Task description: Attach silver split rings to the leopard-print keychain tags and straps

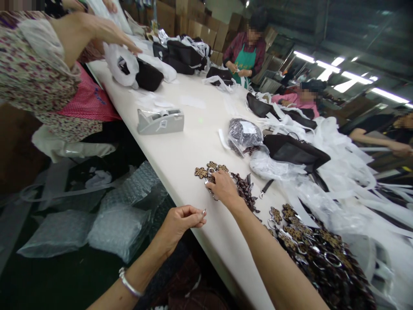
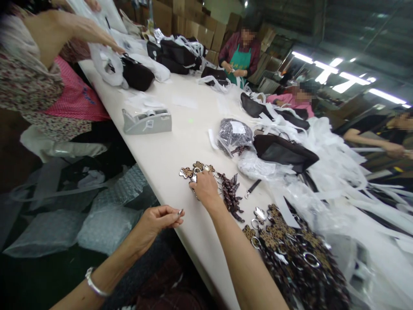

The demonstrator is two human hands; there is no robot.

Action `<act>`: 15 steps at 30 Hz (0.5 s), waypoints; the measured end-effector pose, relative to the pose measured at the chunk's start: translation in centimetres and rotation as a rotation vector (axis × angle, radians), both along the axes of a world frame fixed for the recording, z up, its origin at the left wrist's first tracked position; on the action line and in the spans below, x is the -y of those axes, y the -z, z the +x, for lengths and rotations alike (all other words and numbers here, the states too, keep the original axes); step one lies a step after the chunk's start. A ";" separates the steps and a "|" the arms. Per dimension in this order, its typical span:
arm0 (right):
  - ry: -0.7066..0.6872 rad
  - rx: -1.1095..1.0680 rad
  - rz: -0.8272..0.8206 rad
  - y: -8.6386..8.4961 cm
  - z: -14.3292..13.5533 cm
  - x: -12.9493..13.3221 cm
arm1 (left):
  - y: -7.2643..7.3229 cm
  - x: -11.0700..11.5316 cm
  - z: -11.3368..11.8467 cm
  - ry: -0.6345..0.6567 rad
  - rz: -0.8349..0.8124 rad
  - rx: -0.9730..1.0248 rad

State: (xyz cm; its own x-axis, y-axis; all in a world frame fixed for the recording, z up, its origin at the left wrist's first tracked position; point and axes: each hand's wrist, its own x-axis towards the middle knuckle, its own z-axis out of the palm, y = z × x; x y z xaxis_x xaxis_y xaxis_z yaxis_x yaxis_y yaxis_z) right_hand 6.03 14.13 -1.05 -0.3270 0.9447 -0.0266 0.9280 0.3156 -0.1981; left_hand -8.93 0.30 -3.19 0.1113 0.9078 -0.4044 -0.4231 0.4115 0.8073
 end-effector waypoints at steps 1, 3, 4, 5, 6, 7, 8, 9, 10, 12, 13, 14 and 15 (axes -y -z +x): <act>0.001 0.009 -0.007 0.1 -0.1 -0.1 | 0.1 0.0 -0.1 -0.001 -0.003 -0.008; 0.005 0.021 -0.021 0.0 0.0 -0.1 | 0.3 0.1 -0.2 0.006 -0.004 -0.026; 0.008 0.022 -0.026 0.0 0.0 -0.1 | 0.3 0.1 -0.2 0.015 -0.002 -0.035; 0.012 0.021 -0.031 -0.1 0.0 0.0 | 0.3 0.2 -0.2 0.025 0.002 -0.045; 0.016 0.019 -0.036 -0.2 0.0 0.0 | 0.3 0.2 -0.2 0.035 0.010 -0.055; 0.021 0.014 -0.042 -0.3 -0.1 0.0 | 0.3 0.3 -0.2 0.045 0.016 -0.061; 0.027 0.008 -0.050 -0.3 -0.1 0.0 | 0.2 0.3 -0.1 0.054 0.021 -0.061; 0.035 0.000 -0.058 -0.3 -0.2 0.0 | 0.2 0.4 0.0 0.062 0.025 -0.053; 0.044 -0.012 -0.066 -0.3 -0.3 0.0 | 0.2 0.4 0.1 0.067 0.028 -0.040; 0.065 -0.051 -0.075 -0.2 -0.4 0.0 | 0.1 0.6 0.3 0.067 0.032 -0.006; 0.072 -0.081 -0.077 -0.1 -0.3 0.0 | 0.1 0.7 0.4 0.060 0.033 0.006; 0.075 -0.118 -0.079 -0.1 -0.2 0.1 | 0.0 0.8 0.4 0.051 0.032 0.013; 0.071 -0.162 -0.082 0.0 -0.1 0.2 | -0.1 0.9 0.5 0.040 0.027 0.014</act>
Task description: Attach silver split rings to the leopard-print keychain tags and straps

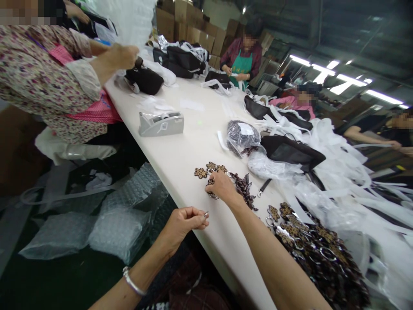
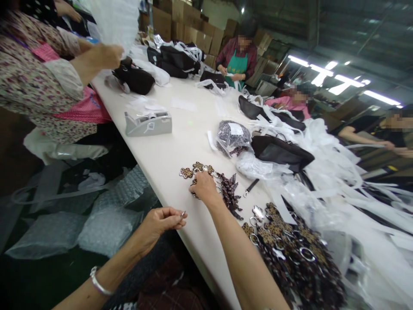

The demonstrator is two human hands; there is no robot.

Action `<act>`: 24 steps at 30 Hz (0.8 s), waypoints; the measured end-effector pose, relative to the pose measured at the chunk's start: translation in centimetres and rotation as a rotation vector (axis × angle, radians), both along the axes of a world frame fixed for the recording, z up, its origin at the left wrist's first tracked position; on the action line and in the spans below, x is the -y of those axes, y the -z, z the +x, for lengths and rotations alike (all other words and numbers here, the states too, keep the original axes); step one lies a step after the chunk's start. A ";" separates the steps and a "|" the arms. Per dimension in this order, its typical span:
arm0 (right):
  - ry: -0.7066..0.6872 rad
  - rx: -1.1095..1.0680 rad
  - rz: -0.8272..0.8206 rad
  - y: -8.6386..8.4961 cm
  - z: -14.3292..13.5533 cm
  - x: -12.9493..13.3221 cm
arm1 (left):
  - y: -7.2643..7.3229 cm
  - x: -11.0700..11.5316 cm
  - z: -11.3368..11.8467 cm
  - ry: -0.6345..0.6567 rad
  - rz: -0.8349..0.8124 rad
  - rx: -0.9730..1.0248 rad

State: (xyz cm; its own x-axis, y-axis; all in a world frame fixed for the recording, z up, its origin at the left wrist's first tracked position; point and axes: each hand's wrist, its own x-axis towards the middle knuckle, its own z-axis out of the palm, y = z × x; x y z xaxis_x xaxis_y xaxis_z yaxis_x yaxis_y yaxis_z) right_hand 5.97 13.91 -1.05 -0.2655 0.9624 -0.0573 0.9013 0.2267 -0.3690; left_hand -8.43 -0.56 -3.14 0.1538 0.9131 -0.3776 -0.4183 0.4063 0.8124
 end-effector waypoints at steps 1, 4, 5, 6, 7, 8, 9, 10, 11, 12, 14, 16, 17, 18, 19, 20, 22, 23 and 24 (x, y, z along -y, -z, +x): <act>-0.005 -0.051 -0.001 0.0 0.2 0.2 | -0.1 0.1 0.0 -0.009 -0.006 -0.002; -0.017 -0.224 -0.014 -0.3 1.4 1.4 | -0.3 0.4 0.0 -0.037 -0.014 -0.010; -0.018 -0.278 -0.027 -0.5 1.9 2.1 | -0.3 0.5 0.0 -0.043 -0.010 -0.010; -0.019 -0.319 -0.042 -0.7 2.6 2.8 | -0.3 0.6 0.0 -0.046 -0.004 -0.008; -0.014 -0.367 -0.070 -0.9 3.3 3.6 | -0.2 0.7 0.0 -0.045 0.002 -0.005; 0.004 -0.434 -0.121 -1.1 4.1 4.5 | -0.2 0.8 0.1 -0.039 0.009 -0.002; 0.038 -0.521 -0.194 -1.2 4.9 5.4 | -0.1 0.9 0.3 -0.029 0.017 -0.002; 0.086 -0.624 -0.279 -1.3 5.8 6.4 | 0.0 0.9 0.4 -0.015 0.026 -0.005; 0.146 -0.737 -0.362 -1.3 6.7 7.4 | 0.0 1.0 0.7 0.002 0.038 -0.012; 0.209 -0.844 -0.425 -1.2 7.6 8.3 | 0.0 1.1 0.9 0.022 0.051 -0.025; 0.325 -0.959 -0.430 -0.8 9.3 10.2 | -0.1 1.3 1.6 0.067 0.076 -0.065; 0.403 -0.909 -0.308 0.0 10.9 11.8 | -0.3 1.5 2.3 0.111 0.087 -0.110; 0.418 -0.835 -0.230 0.4 11.7 12.5 | -0.4 1.6 2.7 0.128 0.087 -0.128; 0.416 -0.740 -0.147 0.8 12.5 13.3 | -0.4 1.8 3.0 0.144 0.086 -0.143; 0.395 -0.637 -0.069 1.1 13.3 13.9 | -0.4 1.9 3.4 0.159 0.085 -0.155; 0.361 -0.538 -0.006 1.4 14.0 14.6 | -0.4 2.1 3.7 0.176 0.083 -0.165; 0.273 -0.380 0.056 1.4 15.2 15.7 | -0.3 2.4 4.2 0.216 0.087 -0.181; 0.229 -0.322 0.057 1.3 15.7 16.1 | -0.3 2.5 4.5 0.239 0.094 -0.193; 0.187 -0.277 0.049 1.1 16.1 16.4 | -0.3 2.6 4.7 0.259 0.103 -0.207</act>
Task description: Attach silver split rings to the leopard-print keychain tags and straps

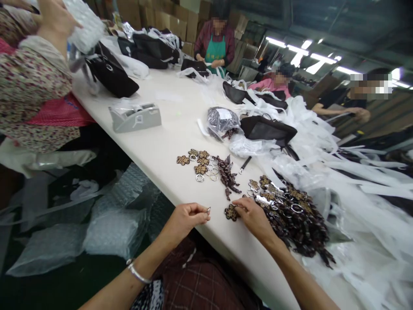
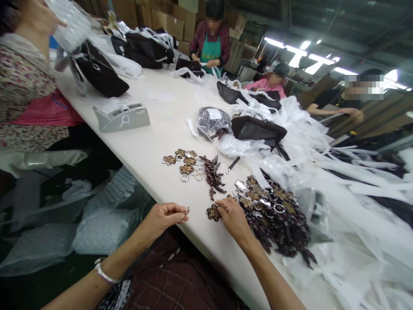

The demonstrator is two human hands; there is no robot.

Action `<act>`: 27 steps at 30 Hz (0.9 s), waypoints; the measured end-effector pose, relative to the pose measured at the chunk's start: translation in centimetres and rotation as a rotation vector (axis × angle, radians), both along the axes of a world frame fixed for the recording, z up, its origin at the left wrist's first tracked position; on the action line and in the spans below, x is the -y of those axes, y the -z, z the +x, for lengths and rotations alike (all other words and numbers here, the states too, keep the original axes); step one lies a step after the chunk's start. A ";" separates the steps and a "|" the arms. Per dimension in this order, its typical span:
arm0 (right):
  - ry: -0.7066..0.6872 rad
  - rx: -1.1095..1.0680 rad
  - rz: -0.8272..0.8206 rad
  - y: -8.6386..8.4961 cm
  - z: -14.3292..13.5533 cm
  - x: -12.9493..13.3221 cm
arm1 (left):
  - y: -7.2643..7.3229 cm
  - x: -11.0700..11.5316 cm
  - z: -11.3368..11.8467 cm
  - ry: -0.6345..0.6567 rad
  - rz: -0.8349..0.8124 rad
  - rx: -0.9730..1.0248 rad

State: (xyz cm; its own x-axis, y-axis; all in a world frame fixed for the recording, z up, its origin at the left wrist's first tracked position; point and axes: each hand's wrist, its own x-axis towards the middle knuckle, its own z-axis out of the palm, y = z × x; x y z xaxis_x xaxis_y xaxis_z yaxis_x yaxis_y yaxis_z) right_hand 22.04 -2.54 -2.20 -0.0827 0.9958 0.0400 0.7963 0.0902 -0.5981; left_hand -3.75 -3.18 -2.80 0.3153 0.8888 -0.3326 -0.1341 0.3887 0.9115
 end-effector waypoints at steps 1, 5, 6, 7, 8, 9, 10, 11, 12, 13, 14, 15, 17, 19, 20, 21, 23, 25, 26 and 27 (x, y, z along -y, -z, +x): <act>-0.040 0.038 -0.003 -0.2 0.2 0.3 | 0.0 0.1 0.2 0.019 0.011 -0.013; -0.170 0.223 0.039 -0.8 -0.2 0.5 | -0.5 0.5 0.8 0.077 0.054 -0.044; -0.203 0.274 0.040 -0.9 -0.6 0.4 | -0.7 0.5 0.9 0.085 0.059 -0.045; -0.232 0.318 0.036 -1.0 -0.9 0.3 | -0.9 0.6 1.0 0.090 0.066 -0.047; -0.258 0.351 0.028 -1.0 -1.2 0.2 | -1.0 0.6 1.0 0.093 0.075 -0.052; -0.274 0.373 0.021 -1.1 -1.5 0.1 | -1.1 0.7 1.0 0.093 0.089 -0.059; -0.278 0.386 0.014 -1.1 -1.7 0.0 | -1.2 0.7 1.0 0.092 0.107 -0.070; -0.271 0.391 0.007 -1.2 -1.8 0.0 | -1.3 0.8 1.0 0.088 0.129 -0.085; -0.259 0.393 -0.001 -1.2 -1.9 0.0 | -1.3 0.8 1.0 0.083 0.153 -0.102; -0.245 0.393 -0.014 -1.1 -2.0 0.1 | -1.4 0.8 1.0 0.078 0.175 -0.120; -0.229 0.388 -0.030 -1.0 -2.0 0.3 | -1.4 0.8 1.0 0.074 0.194 -0.136; -0.217 0.376 -0.047 -0.9 -2.0 0.5 | -1.4 0.8 1.0 0.068 0.209 -0.150; -0.210 0.331 -0.071 -0.5 -2.0 1.0 | -1.6 0.9 1.1 0.052 0.242 -0.179; -0.204 0.252 -0.072 -0.1 -2.0 1.4 | -1.7 1.1 1.2 0.031 0.302 -0.215; -0.194 0.201 -0.069 0.0 -2.0 1.5 | -1.8 1.2 1.2 0.017 0.346 -0.236; -0.177 0.145 -0.071 0.0 -2.0 1.7 | -1.9 1.3 1.2 0.004 0.397 -0.257; -0.132 0.020 -0.093 -0.5 -2.0 1.9 | -2.1 1.5 1.2 -0.025 0.503 -0.297; -0.091 -0.117 -0.145 -1.4 -2.4 2.2 | -2.3 1.7 1.2 -0.042 0.591 -0.329; -0.073 -0.195 -0.186 -1.9 -2.6 2.5 | -2.5 1.7 1.2 -0.044 0.624 -0.341; -0.054 -0.279 -0.234 -2.5 -3.0 2.9 | -2.7 1.7 1.2 -0.046 0.647 -0.350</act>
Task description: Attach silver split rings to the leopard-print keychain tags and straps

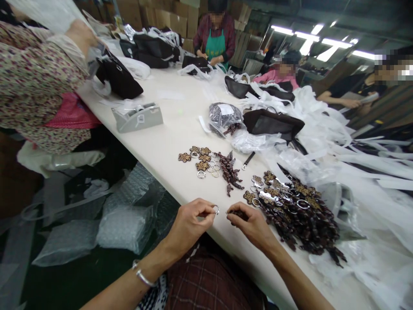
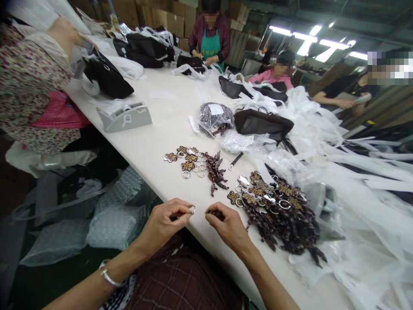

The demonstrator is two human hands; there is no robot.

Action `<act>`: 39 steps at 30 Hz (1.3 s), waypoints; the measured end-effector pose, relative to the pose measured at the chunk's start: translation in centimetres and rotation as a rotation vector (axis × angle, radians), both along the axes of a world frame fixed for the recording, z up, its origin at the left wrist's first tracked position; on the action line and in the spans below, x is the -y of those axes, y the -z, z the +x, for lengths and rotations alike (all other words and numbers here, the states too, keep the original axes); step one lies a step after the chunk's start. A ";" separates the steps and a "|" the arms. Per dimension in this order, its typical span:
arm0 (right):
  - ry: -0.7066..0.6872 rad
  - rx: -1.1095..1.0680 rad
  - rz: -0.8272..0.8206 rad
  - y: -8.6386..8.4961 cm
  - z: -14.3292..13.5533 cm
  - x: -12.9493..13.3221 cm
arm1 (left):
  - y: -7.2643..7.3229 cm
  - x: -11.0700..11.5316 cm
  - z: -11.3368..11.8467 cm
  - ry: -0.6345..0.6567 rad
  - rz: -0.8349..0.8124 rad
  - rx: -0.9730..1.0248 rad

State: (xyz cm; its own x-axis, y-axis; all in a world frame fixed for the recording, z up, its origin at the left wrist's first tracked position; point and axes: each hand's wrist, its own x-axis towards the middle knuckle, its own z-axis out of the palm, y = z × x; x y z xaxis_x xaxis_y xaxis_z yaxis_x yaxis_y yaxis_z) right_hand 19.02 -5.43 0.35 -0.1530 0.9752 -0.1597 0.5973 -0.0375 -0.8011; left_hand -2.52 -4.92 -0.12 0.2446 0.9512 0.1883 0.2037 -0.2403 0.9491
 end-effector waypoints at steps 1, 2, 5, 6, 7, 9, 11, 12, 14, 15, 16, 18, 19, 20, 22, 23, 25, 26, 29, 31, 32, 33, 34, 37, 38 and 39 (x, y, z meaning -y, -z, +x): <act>0.024 -0.079 -0.053 -0.6 -0.4 0.4 | -0.2 0.0 0.0 -0.002 0.017 -0.009; 0.049 -0.148 -0.094 -1.2 -0.9 0.9 | -0.3 0.0 0.1 -0.006 0.032 -0.017; 0.111 -0.234 -0.101 -2.2 -2.3 2.3 | -0.7 0.1 0.2 -0.014 0.088 -0.038; 0.119 -0.227 -0.073 -2.3 -2.6 2.6 | -0.8 0.2 0.3 -0.014 0.109 -0.044; 0.122 -0.212 -0.042 -2.3 -2.9 2.9 | -0.8 0.2 0.3 -0.013 0.128 -0.051; 0.121 -0.188 0.005 -2.1 -3.4 3.2 | -0.8 0.3 0.3 -0.010 0.152 -0.062; 0.124 -0.178 0.030 -1.9 -3.6 3.2 | -0.7 0.3 0.2 -0.010 0.160 -0.068; 0.127 -0.177 0.037 -1.8 -3.7 3.2 | -0.7 0.4 0.2 -0.008 0.161 -0.069; 0.127 -0.177 0.046 -1.7 -3.8 3.1 | -0.7 0.4 0.1 -0.005 0.158 -0.067; 0.125 -0.178 0.047 -1.7 -3.9 3.0 | -0.7 0.5 0.1 -0.003 0.153 -0.065; 0.124 -0.182 0.044 -1.7 -3.9 3.0 | -0.7 0.5 0.1 -0.001 0.144 -0.062; 0.131 -0.196 0.031 -1.7 -3.9 3.0 | -0.8 0.6 0.1 0.000 0.119 -0.053; 0.137 -0.204 0.019 -1.7 -4.0 3.1 | -0.8 0.6 0.0 0.001 0.104 -0.047; 0.143 -0.211 0.009 -1.7 -4.0 3.1 | -0.8 0.6 0.0 0.003 0.089 -0.041; 0.143 -0.214 0.003 -1.7 -3.9 3.1 | -0.9 0.6 0.0 0.008 0.055 -0.030; 0.137 -0.212 0.006 -1.7 -3.9 3.1 | -0.9 0.6 0.0 0.011 0.040 -0.024; 0.123 -0.209 0.018 -1.6 -3.9 3.1 | -0.9 0.6 0.0 0.019 0.012 -0.015; 0.118 -0.207 0.022 -1.6 -3.9 3.1 | -0.9 0.5 0.0 0.023 0.002 -0.011; 0.123 -0.202 0.021 -1.5 -3.9 3.0 | -0.8 0.5 0.0 0.032 -0.020 -0.003; 0.132 -0.202 0.018 -1.5 -3.9 2.9 | -0.8 0.5 0.0 0.031 -0.034 -0.004; 0.137 -0.202 0.017 -1.5 -3.9 2.8 | -0.8 0.5 -0.1 0.030 -0.039 -0.006; 0.140 -0.201 0.016 -1.5 -4.0 2.8 | -0.8 0.5 -0.1 0.031 -0.043 -0.009; 0.145 -0.200 0.015 -1.5 -4.0 2.7 | -0.9 0.6 -0.1 0.033 -0.046 -0.011; 0.164 -0.195 0.012 -1.7 -4.0 2.5 | -1.0 0.5 -0.3 0.036 -0.057 -0.012; 0.169 -0.197 0.007 -1.7 -4.0 2.4 | -1.0 0.5 -0.3 0.035 -0.063 -0.010; 0.175 -0.201 0.003 -1.7 -3.9 2.3 | -0.9 0.5 -0.3 0.035 -0.069 -0.009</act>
State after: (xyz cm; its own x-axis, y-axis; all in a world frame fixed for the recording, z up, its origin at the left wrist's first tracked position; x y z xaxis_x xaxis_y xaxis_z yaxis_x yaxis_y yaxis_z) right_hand 15.09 -7.73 2.00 -0.0102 0.9900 -0.1406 0.4111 -0.1240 -0.9031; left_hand -2.84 -5.40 0.82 0.2789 0.9528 0.1198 0.2050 -0.1810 0.9619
